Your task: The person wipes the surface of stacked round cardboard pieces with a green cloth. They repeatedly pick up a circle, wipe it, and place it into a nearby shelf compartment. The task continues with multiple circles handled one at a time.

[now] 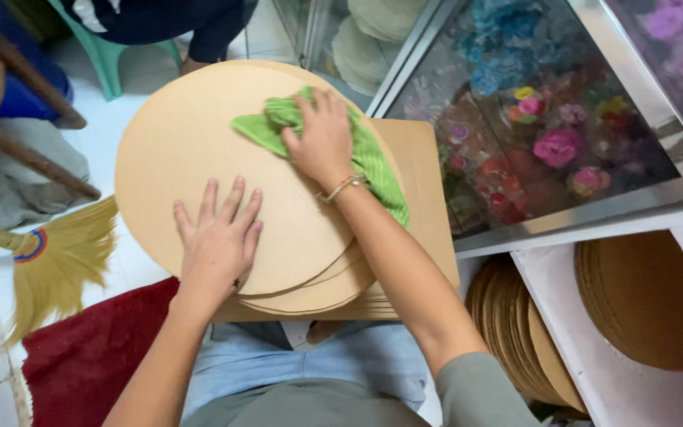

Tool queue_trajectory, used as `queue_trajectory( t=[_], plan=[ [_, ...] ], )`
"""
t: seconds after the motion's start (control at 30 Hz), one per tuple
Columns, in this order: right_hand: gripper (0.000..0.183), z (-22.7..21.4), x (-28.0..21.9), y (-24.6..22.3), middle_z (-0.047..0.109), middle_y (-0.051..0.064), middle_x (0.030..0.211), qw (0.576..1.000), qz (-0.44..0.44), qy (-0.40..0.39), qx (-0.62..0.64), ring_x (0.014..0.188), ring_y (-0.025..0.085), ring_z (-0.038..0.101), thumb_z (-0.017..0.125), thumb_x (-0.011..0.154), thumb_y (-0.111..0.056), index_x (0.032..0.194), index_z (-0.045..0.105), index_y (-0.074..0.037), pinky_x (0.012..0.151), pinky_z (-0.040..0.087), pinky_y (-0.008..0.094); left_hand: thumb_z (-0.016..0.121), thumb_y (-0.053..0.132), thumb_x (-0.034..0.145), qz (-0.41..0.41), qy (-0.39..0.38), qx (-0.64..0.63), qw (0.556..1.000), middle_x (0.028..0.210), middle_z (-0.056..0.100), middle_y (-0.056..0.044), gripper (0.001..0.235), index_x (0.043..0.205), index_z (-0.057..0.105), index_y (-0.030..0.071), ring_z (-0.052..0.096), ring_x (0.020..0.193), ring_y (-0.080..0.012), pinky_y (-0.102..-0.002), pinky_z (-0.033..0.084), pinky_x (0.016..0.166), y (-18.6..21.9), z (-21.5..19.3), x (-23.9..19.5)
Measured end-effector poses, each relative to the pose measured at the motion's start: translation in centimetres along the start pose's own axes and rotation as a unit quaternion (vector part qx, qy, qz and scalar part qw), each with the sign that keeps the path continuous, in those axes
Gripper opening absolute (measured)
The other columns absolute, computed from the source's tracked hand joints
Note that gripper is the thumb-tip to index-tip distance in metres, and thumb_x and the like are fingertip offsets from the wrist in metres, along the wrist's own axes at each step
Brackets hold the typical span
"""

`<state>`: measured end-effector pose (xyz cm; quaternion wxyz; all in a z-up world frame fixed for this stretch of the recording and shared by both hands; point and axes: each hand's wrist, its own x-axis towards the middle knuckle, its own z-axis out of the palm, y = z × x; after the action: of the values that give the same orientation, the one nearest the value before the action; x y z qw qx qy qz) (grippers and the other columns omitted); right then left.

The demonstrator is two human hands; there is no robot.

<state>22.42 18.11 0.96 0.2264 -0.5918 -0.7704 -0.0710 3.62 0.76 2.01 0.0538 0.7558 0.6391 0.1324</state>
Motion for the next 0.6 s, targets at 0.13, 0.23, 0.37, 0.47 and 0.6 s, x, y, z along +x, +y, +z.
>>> queue_trajectory(
  t=[0.13,0.23,0.37,0.47,0.6],
  plan=[
    [0.056,1.0,-1.7,-6.9,0.063,0.012,0.137,0.989,-0.115,-0.034,0.086,0.136,0.037,0.056,0.07,0.081,-0.044,0.132,0.067,-0.022,0.118,0.039,0.051,0.037,0.046,0.105,-0.014,-0.028,0.008,0.999,0.16,0.043,0.004,0.042,0.142,0.053,0.037,0.028,0.154,-0.0336,-0.076,0.016,0.115,-0.2,0.9,-0.3],
    [0.056,1.9,-2.8,-7.1,0.063,0.006,0.14,0.977,-0.154,-0.053,0.14,0.138,0.031,0.056,0.069,0.08,-0.048,0.132,0.066,-0.028,0.121,0.038,0.049,0.038,0.049,0.104,-0.021,-0.022,0.013,0.999,0.153,0.048,0.003,0.038,0.134,0.057,0.036,0.032,0.152,-0.0323,-0.074,0.014,0.117,-0.1,1.2,-0.6],
    [0.052,-0.2,-2.7,-5.4,0.065,0.007,0.136,0.977,-0.119,-0.06,0.164,0.134,0.03,0.058,0.069,0.082,-0.05,0.128,0.069,-0.025,0.118,0.038,0.049,0.045,0.051,0.102,-0.027,-0.019,-0.055,0.998,0.157,0.043,0.004,0.042,0.139,0.055,0.036,0.03,0.152,-0.0282,-0.07,0.012,0.12,0.1,-0.2,0.0],
    [0.044,-0.8,-1.4,-0.3,0.069,0.013,0.126,0.982,-0.068,-0.018,0.174,0.128,0.036,0.06,0.076,0.083,-0.039,0.121,0.073,-0.017,0.115,0.04,0.05,0.044,0.05,0.104,-0.036,-0.005,-0.077,0.996,0.161,0.039,0.004,0.044,0.143,0.053,0.034,0.024,0.155,-0.0268,-0.069,0.01,0.121,0.5,-0.1,-0.5],
    [0.047,-0.6,-1.5,6.7,0.067,0.011,0.126,0.997,-0.017,0.018,0.072,0.126,0.03,0.06,0.074,0.088,-0.046,0.123,0.071,-0.016,0.113,0.04,0.045,0.074,0.042,0.09,-0.049,0.155,-0.114,0.98,0.151,0.048,-0.017,0.05,0.131,0.067,0.015,0.036,0.146,-0.0413,-0.063,0.03,0.116,-2.0,1.3,-0.7]
  ],
)
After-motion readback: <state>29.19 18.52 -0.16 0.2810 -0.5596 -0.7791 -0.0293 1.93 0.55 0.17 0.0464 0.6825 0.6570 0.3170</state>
